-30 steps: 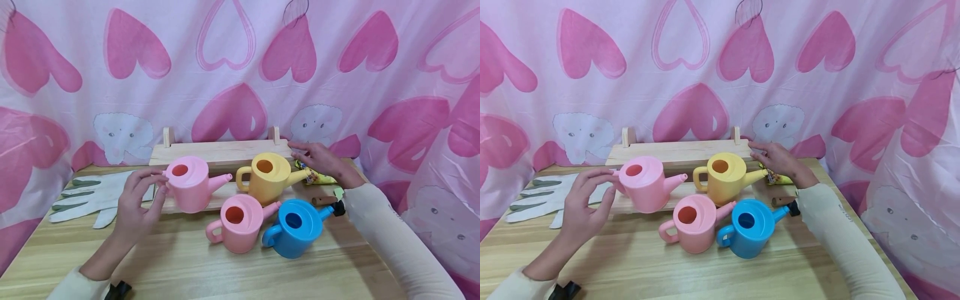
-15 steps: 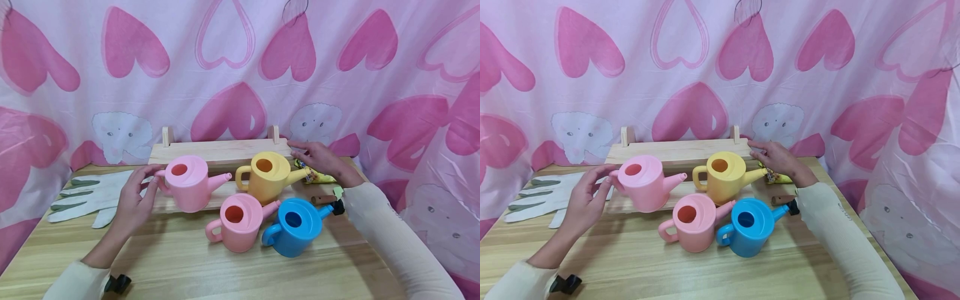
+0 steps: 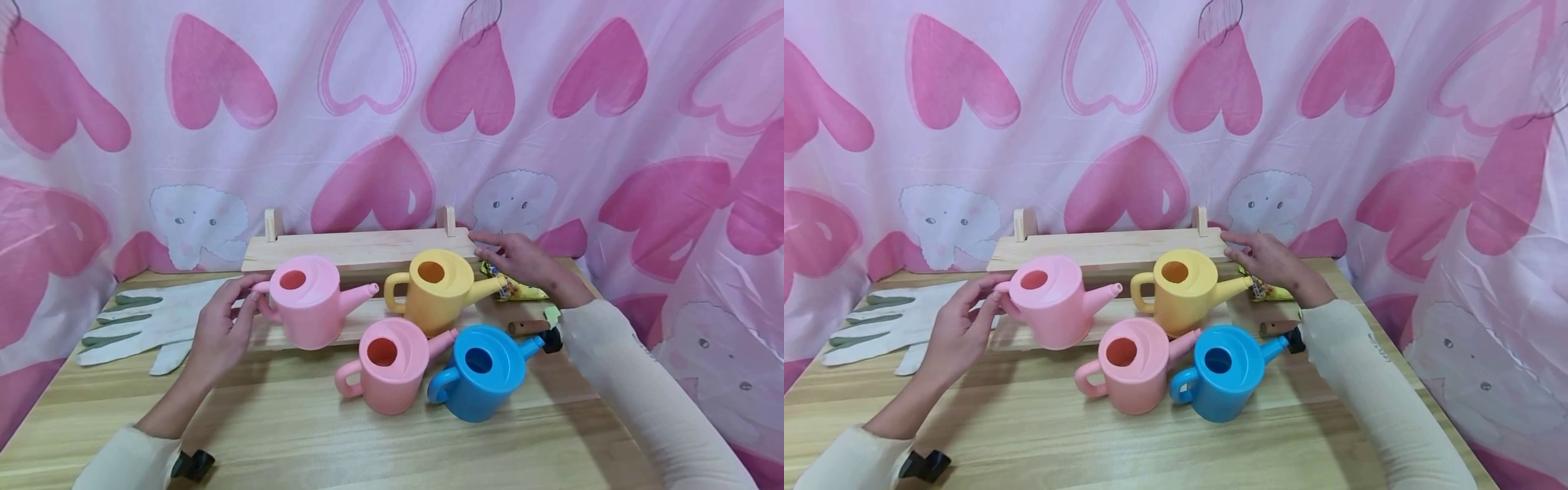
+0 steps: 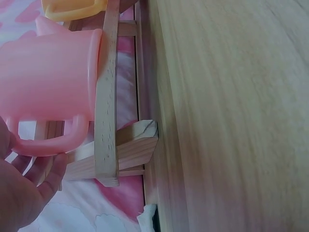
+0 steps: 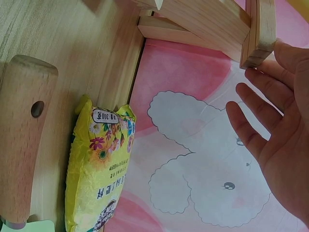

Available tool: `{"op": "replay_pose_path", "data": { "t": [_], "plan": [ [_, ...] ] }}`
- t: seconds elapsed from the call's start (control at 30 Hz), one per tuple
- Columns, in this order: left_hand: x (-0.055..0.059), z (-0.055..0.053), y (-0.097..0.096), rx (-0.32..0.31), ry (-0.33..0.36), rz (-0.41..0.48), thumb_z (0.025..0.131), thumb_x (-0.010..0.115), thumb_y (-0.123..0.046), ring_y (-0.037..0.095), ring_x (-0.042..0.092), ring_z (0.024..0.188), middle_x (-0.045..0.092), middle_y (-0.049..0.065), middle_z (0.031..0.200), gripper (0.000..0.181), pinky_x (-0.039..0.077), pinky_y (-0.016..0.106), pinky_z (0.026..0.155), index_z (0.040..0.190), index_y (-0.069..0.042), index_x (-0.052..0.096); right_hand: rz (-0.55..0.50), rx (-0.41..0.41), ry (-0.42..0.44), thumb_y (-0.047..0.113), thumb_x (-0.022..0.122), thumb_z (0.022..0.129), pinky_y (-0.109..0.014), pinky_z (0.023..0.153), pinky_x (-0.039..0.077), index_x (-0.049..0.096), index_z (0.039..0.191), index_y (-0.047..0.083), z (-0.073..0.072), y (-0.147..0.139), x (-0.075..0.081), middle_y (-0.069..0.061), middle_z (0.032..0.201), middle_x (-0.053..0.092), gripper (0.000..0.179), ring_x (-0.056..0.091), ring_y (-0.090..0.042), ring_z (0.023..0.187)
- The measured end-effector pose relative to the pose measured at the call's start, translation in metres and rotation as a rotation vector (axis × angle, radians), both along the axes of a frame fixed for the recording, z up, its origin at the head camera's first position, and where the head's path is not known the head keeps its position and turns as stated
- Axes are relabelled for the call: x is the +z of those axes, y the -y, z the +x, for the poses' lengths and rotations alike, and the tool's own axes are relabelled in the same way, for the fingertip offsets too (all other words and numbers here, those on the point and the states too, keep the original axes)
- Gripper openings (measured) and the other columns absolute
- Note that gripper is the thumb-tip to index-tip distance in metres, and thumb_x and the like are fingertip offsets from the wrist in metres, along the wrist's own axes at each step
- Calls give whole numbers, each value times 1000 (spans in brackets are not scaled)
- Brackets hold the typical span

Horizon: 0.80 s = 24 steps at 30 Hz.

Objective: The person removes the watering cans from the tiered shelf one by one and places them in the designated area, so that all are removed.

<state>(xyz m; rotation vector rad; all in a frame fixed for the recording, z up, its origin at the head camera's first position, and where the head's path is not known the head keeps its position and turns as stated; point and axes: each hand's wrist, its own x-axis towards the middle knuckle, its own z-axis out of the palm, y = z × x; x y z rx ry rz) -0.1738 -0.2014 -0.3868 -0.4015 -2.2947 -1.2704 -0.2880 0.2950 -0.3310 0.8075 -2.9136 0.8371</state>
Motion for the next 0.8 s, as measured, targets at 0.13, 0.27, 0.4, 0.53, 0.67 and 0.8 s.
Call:
{"op": "replay_pose_path", "data": {
  "t": [0.13,0.27,0.4,0.53,0.67,0.8],
  "plan": [
    [0,2,1,-3,0,2,104,61,-5,10,59,106,66,3,125,34,50,11,78,137,-11,64,-4,0,-4,22,60,107,-54,91,57,53,149,4,0,0,0,-21,148,53,47,67,-38,111],
    [0,5,2,5,12,-10,103,62,-5,7,59,105,66,4,123,33,51,11,78,136,-9,65,3,2,-11,22,60,106,-54,91,56,52,149,4,0,0,0,-21,148,53,47,67,-37,111],
    [2,8,4,5,16,-11,102,63,-4,6,59,104,67,6,120,31,52,11,77,133,-5,66,6,2,-15,22,60,106,-55,92,56,52,149,4,0,0,0,-21,148,53,47,66,-38,112],
    [6,14,5,12,54,-35,102,65,-8,3,58,104,67,6,118,31,52,10,77,133,-5,65,9,3,-18,22,60,107,-55,92,56,52,149,4,1,0,0,-22,148,53,47,66,-38,113],
    [9,20,6,17,61,-51,101,67,-7,2,58,103,67,7,118,31,52,10,75,132,-6,66,12,4,-16,23,60,107,-55,92,56,52,150,4,2,1,0,-22,147,53,47,67,-38,111],
    [11,23,7,6,35,-46,98,69,-2,2,60,99,68,8,116,30,55,13,71,128,-3,67,14,0,-13,23,59,107,-54,91,56,52,150,4,3,1,2,-21,147,53,47,68,-37,110]
  ]
}}
